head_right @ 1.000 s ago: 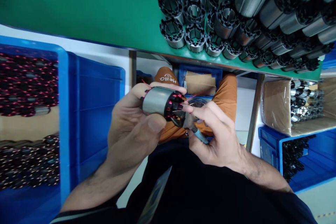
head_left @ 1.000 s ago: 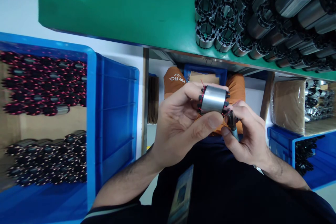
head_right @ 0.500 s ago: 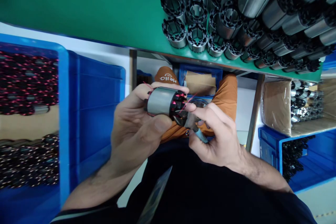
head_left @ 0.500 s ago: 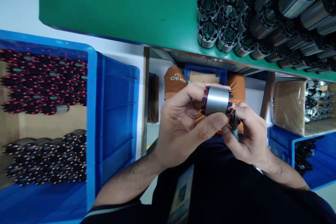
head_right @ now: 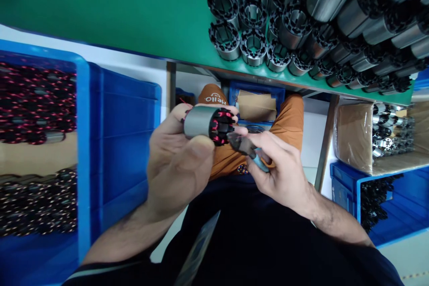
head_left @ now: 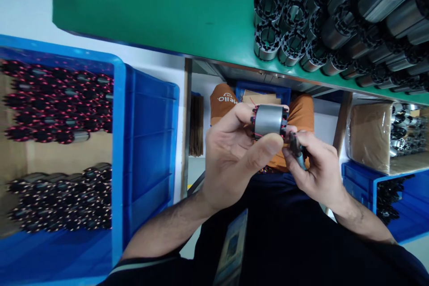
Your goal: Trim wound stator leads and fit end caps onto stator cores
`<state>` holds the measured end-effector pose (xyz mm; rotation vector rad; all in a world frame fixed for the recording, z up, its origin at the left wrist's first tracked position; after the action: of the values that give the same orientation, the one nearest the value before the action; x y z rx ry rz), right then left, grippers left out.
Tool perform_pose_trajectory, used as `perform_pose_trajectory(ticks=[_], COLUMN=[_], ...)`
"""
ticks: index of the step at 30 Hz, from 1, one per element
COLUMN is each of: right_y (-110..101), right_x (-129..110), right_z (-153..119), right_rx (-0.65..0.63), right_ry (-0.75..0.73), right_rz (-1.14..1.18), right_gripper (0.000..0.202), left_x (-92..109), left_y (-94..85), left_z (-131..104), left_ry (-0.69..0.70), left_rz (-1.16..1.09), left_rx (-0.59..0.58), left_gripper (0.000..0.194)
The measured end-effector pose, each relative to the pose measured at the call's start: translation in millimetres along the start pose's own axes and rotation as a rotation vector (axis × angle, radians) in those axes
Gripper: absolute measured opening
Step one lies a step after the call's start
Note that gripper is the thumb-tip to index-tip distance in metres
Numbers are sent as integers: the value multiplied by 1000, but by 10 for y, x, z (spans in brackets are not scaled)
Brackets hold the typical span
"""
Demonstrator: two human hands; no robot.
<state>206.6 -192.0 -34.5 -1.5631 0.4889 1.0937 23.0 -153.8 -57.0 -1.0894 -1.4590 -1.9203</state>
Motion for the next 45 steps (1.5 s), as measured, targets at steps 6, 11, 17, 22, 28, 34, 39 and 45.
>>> perform_pose_trajectory(ticks=[6,11,17,22,28,34,39,45], right_y=[-35,-158,-112,92,261,274,263,456], right_x=[150,433,802,759,668,273,-256,-229], right_z=[-42,-165,-142,-50,-139,0,800,2429], right_rx=[-199,-243,-397,-494,-502,-507,-387,-51], right_ry=[275,350,330,182,183,1,-121,87], right_rz=[80,52,-59,-119,-134,-175,-298,-720], right_gripper=[52,42,36,41,76,79,64,71], left_x=[3,308,1244,1256,922,1052,1396,1694], left_y=[-90,-682,-1769,-2584,-3150,-3188,-3245,-3446], left_z=[-21,-422,-1320,-1545,-1499,-1591,-1705,-1870], left_ry=[-220,-158,-253,-578,-853,-785,-508,-278], left_rz=[-161,171,1469,1712,1757,1669,1541,1459], left_rx=[149,322,547,507,465,513,746,1036], left_gripper=[42,51,48,43,40,45,58,50])
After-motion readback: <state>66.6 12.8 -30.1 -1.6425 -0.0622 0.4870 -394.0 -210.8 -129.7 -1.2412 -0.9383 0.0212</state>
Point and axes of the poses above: each hand's wrist, its own z-axis towards the middle knuckle, its own y-axis out of the palm, x = y × z, the point moved 2 cm from there along z, towards the middle knuckle, and after that the axes turned 10 degrees about -x, right-handed, at the moved point
